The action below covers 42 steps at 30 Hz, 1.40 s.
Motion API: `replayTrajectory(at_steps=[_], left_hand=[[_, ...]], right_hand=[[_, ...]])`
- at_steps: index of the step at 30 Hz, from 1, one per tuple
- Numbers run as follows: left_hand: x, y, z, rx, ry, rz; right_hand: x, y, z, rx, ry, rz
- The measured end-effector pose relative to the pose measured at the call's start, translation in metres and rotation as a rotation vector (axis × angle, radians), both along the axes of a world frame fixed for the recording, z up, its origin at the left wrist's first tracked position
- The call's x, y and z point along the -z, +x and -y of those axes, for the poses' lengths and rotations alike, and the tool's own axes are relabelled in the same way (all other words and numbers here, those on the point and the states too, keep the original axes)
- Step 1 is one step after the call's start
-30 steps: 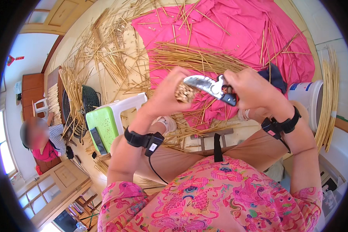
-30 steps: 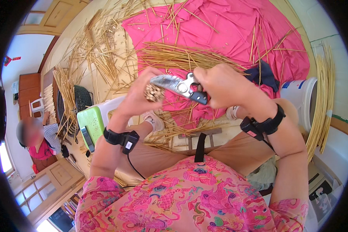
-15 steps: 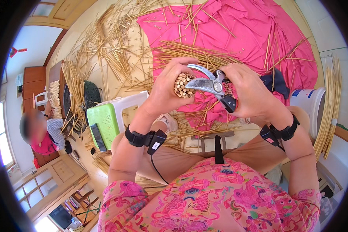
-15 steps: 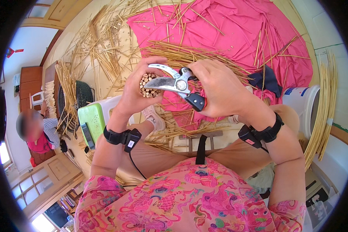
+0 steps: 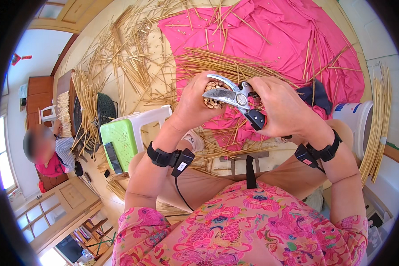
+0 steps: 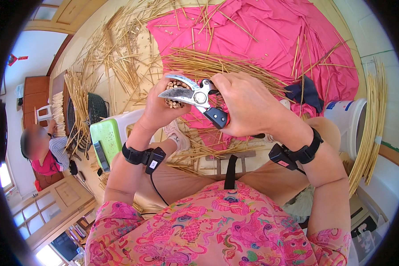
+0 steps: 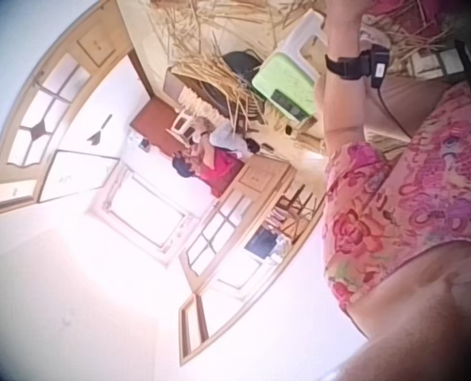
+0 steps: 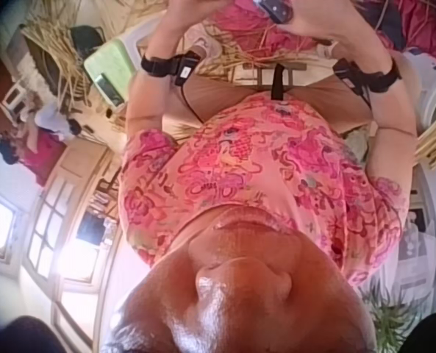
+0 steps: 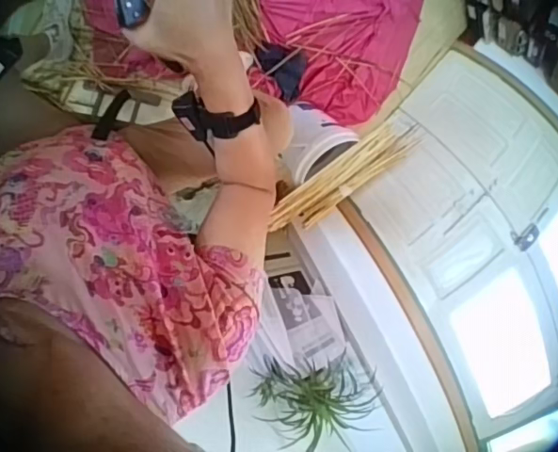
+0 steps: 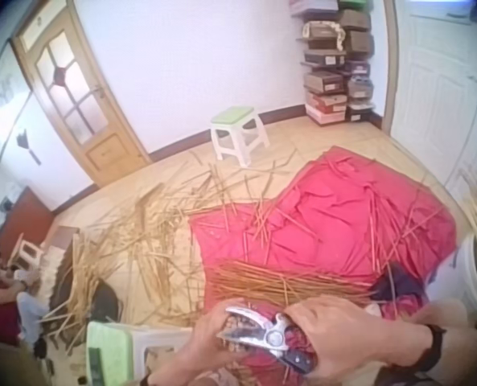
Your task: The person sits on the floor and uses pruning shears to trim the ends of bundles of thin bamboo sticks. They repeatedly cut the sticks to create a uniform length, then place the trimmed bundles aside.
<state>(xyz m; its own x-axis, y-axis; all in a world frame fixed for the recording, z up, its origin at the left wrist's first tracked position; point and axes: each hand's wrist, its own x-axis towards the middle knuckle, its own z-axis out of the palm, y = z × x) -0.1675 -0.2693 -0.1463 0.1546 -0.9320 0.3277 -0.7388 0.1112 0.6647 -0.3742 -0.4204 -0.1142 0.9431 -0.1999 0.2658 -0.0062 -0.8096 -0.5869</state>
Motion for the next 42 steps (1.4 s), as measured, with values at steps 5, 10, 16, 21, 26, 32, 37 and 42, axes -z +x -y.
replayTrajectory(at_steps=[5,10,16,21,26,32,37,42], left_hand=[[0.001,0.002,0.002,0.035,-0.028,0.043],[-0.001,-0.005,0.001,0.033,0.046,-0.024],[0.005,-0.008,-0.002,0.076,0.165,-0.174],[0.006,-0.007,-0.003,0.14,0.177,-0.15],[0.002,-0.011,-0.003,0.194,0.176,-0.187],[0.006,-0.012,-0.002,0.166,0.231,-0.205],[0.009,-0.013,-0.004,0.177,0.241,-0.256],[0.01,-0.009,-0.004,0.202,0.258,-0.255]], right_hand=[[-0.004,-0.001,0.0,-0.009,0.047,-0.107],[-0.003,-0.001,-0.001,0.003,0.036,-0.099],[0.001,-0.007,0.005,-0.028,-0.048,-0.157],[0.004,-0.012,0.009,-0.071,-0.072,-0.159],[0.003,-0.018,0.017,-0.142,-0.042,-0.162],[0.003,-0.017,0.012,-0.092,-0.057,-0.169],[0.005,-0.011,0.01,-0.087,-0.025,-0.111],[0.003,-0.012,0.009,-0.089,-0.006,-0.206]])
